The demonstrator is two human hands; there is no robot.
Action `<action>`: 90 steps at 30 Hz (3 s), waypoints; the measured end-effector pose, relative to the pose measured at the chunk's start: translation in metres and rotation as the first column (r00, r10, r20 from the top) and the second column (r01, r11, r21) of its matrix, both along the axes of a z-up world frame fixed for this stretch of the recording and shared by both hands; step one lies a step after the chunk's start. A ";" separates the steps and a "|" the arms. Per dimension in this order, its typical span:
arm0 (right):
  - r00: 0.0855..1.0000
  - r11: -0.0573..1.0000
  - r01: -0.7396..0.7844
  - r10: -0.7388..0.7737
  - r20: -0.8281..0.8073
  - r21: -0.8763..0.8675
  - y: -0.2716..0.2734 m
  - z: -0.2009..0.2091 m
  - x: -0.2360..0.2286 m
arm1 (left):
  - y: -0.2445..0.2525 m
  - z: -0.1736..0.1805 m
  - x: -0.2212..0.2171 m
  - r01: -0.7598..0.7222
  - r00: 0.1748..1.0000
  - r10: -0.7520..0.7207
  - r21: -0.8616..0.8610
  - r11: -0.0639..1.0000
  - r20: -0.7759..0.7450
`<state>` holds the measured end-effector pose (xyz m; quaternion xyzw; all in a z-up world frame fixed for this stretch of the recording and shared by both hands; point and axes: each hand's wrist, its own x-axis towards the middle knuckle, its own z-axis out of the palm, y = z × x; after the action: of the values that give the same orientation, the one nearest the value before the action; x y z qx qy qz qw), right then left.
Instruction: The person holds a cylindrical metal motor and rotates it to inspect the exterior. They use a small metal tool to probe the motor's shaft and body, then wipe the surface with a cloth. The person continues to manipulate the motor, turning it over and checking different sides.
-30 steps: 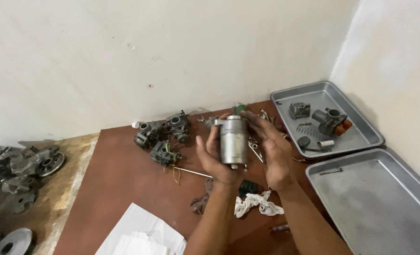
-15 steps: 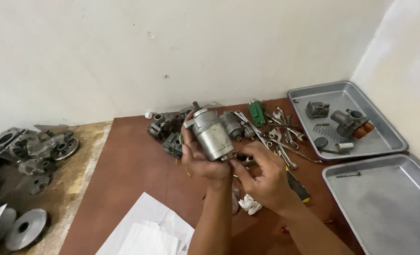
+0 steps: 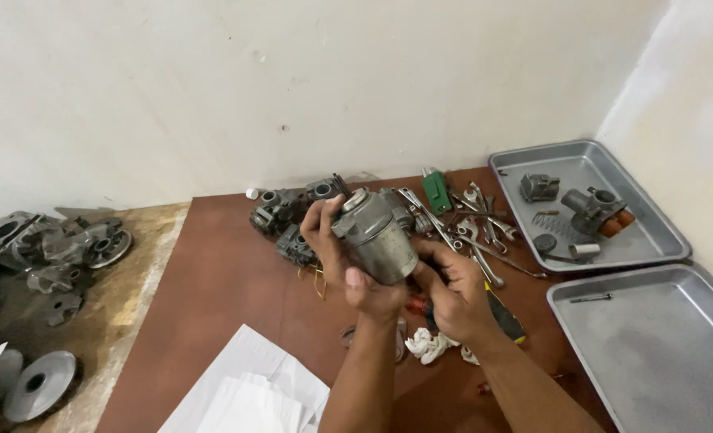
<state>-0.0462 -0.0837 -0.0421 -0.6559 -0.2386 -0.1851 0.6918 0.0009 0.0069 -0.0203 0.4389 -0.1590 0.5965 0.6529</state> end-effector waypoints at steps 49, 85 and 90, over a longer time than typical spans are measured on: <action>0.541 -0.057 -0.357 -0.827 -0.156 -0.933 -0.177 -0.076 -0.058 | 0.074 -0.041 0.005 -0.272 0.962 0.271 0.144 0.951 0.026; 0.819 0.010 -0.213 -0.544 -0.184 -0.977 -0.128 -0.044 0.083 | 0.068 -0.031 0.006 0.320 0.931 -0.358 -0.314 0.894 -0.068; 0.778 0.001 -0.180 -0.612 -0.143 -0.984 -0.152 -0.035 0.107 | 0.071 -0.036 0.008 0.427 0.891 -0.453 -0.326 0.844 -0.007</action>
<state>0.0607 -0.2362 -0.0767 -0.9921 0.0280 0.1177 0.0343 0.0092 0.0782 -0.0558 0.3052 -0.1305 0.4295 0.8399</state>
